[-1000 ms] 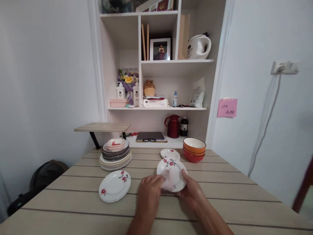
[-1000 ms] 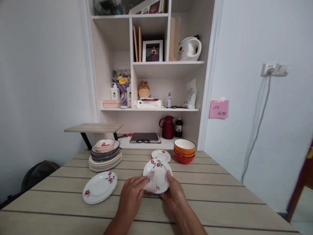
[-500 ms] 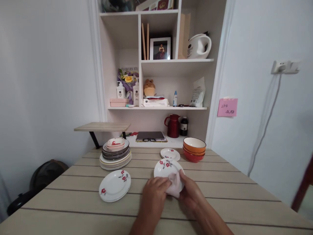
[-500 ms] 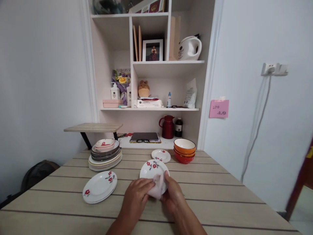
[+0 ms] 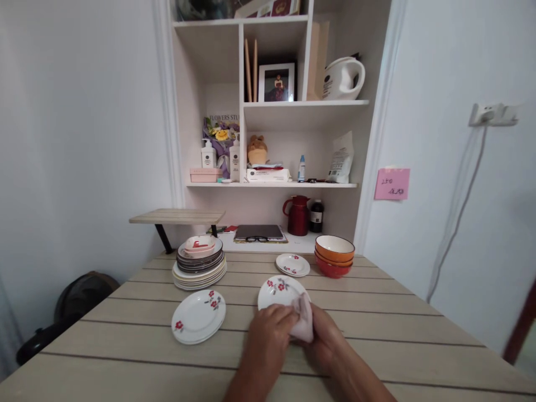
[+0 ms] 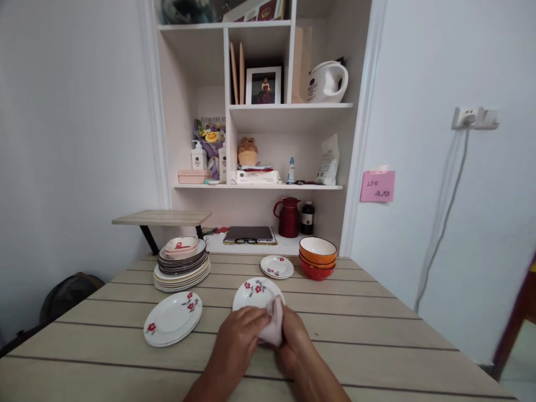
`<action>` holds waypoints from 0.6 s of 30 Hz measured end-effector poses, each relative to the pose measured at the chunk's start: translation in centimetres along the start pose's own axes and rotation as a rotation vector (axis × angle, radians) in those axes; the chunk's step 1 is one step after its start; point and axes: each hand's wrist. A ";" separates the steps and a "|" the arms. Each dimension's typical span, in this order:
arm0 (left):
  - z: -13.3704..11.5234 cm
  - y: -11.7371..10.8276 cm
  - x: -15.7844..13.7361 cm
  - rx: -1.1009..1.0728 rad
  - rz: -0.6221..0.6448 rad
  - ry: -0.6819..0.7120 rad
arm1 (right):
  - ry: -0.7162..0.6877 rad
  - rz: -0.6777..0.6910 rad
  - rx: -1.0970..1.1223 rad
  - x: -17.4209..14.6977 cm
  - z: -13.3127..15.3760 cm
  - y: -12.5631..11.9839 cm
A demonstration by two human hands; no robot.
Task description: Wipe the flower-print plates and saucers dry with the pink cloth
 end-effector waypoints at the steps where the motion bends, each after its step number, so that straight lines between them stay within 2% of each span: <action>1: -0.1 0.1 0.1 -0.013 -0.004 0.016 | -0.005 0.015 0.025 -0.1 0.4 -0.1; 3: -0.1 0.1 0.1 -0.010 -0.019 -0.034 | -0.020 0.000 0.053 -0.4 1.0 -0.1; 6: 0.4 -0.5 -0.3 0.028 -0.048 -0.212 | -0.015 -0.063 0.010 -1.0 0.9 0.1; 11: 1.6 -1.2 -0.9 0.058 -0.083 -0.384 | 0.057 0.072 -0.122 -1.2 -0.6 0.2; 15: 1.7 -1.0 -0.8 0.057 -0.073 -0.379 | 0.084 0.107 -0.144 -1.1 -1.2 0.4; 18: 1.2 -0.7 -0.6 0.000 -0.039 -0.234 | 0.088 0.066 -0.102 -0.8 -1.0 0.4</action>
Point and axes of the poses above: each hand's wrist, its own x-axis towards the middle knuckle, its own y-axis out of the palm, z = x × y, and after that the axes turned 13 degrees about y, right-handed
